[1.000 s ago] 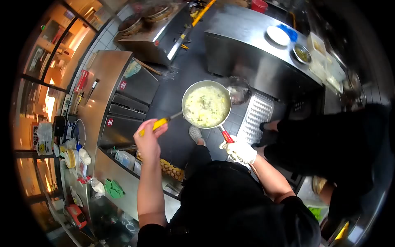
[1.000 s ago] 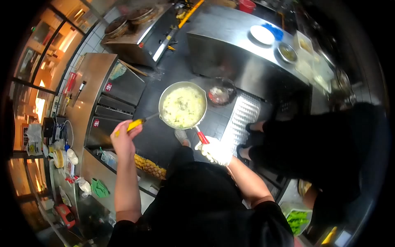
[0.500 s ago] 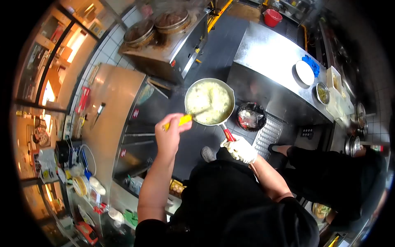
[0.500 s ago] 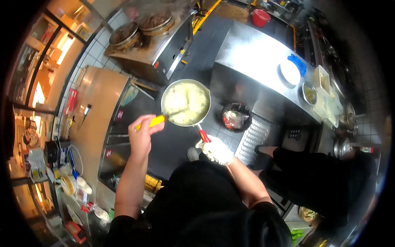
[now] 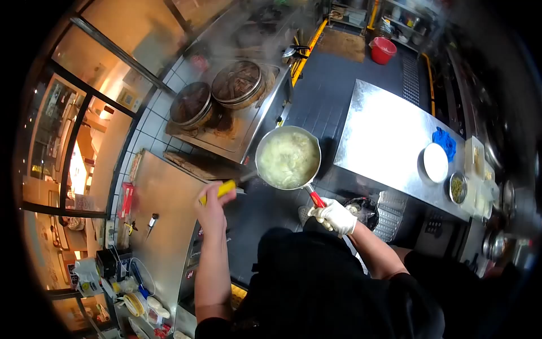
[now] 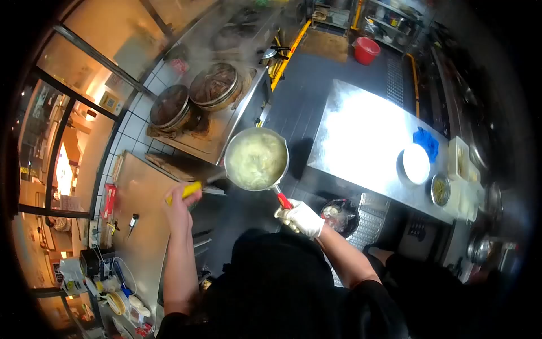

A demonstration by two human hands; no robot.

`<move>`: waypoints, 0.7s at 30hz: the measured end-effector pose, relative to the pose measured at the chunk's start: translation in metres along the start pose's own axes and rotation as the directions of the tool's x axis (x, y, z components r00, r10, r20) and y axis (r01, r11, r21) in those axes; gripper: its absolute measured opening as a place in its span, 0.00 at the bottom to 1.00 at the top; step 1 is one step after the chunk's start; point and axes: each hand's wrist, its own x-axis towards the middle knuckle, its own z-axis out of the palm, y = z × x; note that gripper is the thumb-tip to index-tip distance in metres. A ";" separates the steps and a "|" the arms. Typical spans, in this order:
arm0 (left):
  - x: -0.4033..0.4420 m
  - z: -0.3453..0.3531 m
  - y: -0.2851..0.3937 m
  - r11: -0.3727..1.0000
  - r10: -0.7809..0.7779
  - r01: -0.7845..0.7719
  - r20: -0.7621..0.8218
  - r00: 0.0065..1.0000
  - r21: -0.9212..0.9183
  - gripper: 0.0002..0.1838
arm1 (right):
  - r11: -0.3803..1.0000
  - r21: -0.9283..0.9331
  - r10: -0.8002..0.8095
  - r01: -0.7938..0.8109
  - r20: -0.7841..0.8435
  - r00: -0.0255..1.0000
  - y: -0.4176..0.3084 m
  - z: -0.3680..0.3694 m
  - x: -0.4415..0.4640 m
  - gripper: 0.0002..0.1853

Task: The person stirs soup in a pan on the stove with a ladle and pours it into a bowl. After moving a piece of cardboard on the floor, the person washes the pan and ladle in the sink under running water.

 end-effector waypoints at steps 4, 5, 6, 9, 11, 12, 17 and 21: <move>0.065 0.092 -0.001 0.997 -0.080 0.077 0.134 0.988 0.023 0.13 | 1.000 -0.002 0.007 -0.007 0.022 1.000 -0.056 -0.020 0.067 0.05; 0.087 0.093 -0.002 0.993 -0.116 0.112 0.121 0.986 0.040 0.13 | 0.999 0.031 0.020 -0.020 0.014 1.000 -0.077 -0.025 0.087 0.06; 0.105 0.088 0.001 0.990 -0.140 0.135 0.108 0.984 0.049 0.12 | 0.999 -0.037 0.016 -0.017 -0.037 0.999 -0.097 -0.024 0.097 0.06; 0.176 0.087 0.007 0.996 -0.064 0.062 0.031 0.997 0.070 0.13 | 1.000 0.026 0.014 -0.015 0.042 0.999 -0.125 -0.043 0.145 0.07; 0.226 0.117 0.001 0.995 -0.013 0.009 0.048 0.999 0.097 0.13 | 0.998 -0.049 0.042 -0.043 -0.018 0.999 -0.152 -0.042 0.181 0.07; 0.246 0.136 -0.005 0.995 -0.052 0.046 0.071 0.996 0.091 0.12 | 0.999 -0.028 0.035 -0.035 -0.015 0.999 -0.162 -0.045 0.201 0.06; 0.326 0.181 -0.024 0.995 -0.101 0.099 0.249 0.963 0.019 0.11 | 0.996 0.084 -0.014 0.018 -0.055 0.998 -0.224 -0.068 0.274 0.03; 0.412 0.209 0.000 0.994 0.012 -0.030 0.167 0.986 0.104 0.13 | 0.999 0.035 -0.024 0.028 -0.103 0.994 -0.287 -0.088 0.316 0.05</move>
